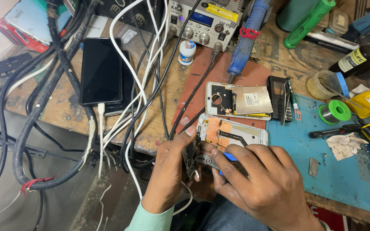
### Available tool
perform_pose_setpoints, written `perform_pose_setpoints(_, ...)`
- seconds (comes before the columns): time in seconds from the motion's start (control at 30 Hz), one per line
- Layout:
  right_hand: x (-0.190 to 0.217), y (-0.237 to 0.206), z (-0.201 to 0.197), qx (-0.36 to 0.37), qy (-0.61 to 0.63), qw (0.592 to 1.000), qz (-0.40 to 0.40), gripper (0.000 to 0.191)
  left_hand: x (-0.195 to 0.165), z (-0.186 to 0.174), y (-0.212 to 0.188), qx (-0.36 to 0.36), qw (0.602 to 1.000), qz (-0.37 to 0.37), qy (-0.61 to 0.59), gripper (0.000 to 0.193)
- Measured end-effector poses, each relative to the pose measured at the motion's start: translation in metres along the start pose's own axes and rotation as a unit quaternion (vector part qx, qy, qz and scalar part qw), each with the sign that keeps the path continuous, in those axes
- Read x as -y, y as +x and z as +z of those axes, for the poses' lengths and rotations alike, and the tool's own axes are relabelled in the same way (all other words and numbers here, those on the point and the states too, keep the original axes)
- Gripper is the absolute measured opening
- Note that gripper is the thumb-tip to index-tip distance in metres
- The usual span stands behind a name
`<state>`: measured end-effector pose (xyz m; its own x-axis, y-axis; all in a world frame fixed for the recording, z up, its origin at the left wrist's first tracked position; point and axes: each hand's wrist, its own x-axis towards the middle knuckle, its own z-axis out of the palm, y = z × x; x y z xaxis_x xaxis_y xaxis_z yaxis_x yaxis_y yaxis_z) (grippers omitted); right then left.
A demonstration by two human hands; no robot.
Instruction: The person holds a disassembled phone motherboard in one hand and uses blue-handled pliers to pry and work on components on the board. Disassembled phone bodies, a soldering iron, flux, and other repair tools lie on the cluttered workbench around them.
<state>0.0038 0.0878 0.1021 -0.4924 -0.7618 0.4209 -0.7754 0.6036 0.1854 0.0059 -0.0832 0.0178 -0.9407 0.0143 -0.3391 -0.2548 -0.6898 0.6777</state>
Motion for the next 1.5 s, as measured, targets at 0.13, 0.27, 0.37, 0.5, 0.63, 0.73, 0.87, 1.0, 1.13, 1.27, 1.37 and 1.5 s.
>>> perform_pose_setpoints(0.13,-0.003,-0.001,0.004,0.007,0.000,1.000,-0.007,0.037,0.004,-0.001,0.000,-0.007,1.000,0.009,0.029,0.053)
perform_pose_setpoints(0.27,-0.002,-0.003,0.008,0.015,-0.015,1.000,-0.010,0.032,0.008,-0.002,0.001,-0.022,0.998,0.011,0.063,0.054)
perform_pose_setpoints(0.37,-0.001,-0.006,0.009,0.020,-0.006,1.000,0.003,0.031,0.009,-0.002,0.002,-0.010,0.996,0.036,0.083,0.056)
perform_pose_setpoints(0.5,-0.002,-0.010,0.010,0.053,0.040,0.997,0.047,0.034,0.010,-0.001,0.001,-0.022,0.994,0.025,0.107,0.055)
perform_pose_setpoints(0.63,-0.001,-0.014,0.014,0.032,0.142,0.981,0.131,0.031,0.011,0.001,0.002,0.001,0.999,0.014,0.036,0.054)
perform_pose_setpoints(0.73,-0.002,-0.017,0.020,0.054,0.240,0.942,0.230,0.029,0.011,0.002,0.003,0.033,0.999,0.034,-0.009,0.056)
perform_pose_setpoints(0.87,-0.004,-0.025,0.031,0.094,0.386,0.843,0.363,0.030,0.009,0.002,0.000,0.040,0.997,0.043,-0.043,0.056)
perform_pose_setpoints(1.0,-0.008,-0.035,0.045,0.097,0.488,0.759,0.419,0.030,0.009,0.002,0.002,0.049,0.995,0.043,-0.070,0.055)
perform_pose_setpoints(1.13,-0.010,-0.039,0.054,0.096,0.576,0.693,0.423,0.032,0.011,0.000,0.003,0.056,0.996,0.039,-0.063,0.058)
perform_pose_setpoints(1.27,-0.006,-0.032,0.047,0.091,0.456,0.779,0.421,0.032,0.012,-0.003,0.004,0.092,0.992,0.085,-0.034,0.062)
perform_pose_setpoints(1.37,0.003,-0.024,0.034,0.065,0.300,0.877,0.370,0.035,0.013,-0.005,0.006,0.114,0.987,0.108,-0.023,0.064)
perform_pose_setpoints(1.5,0.014,-0.014,0.027,0.008,0.200,0.932,0.302,0.031,0.017,-0.008,0.009,0.132,0.983,0.102,-0.078,0.071)
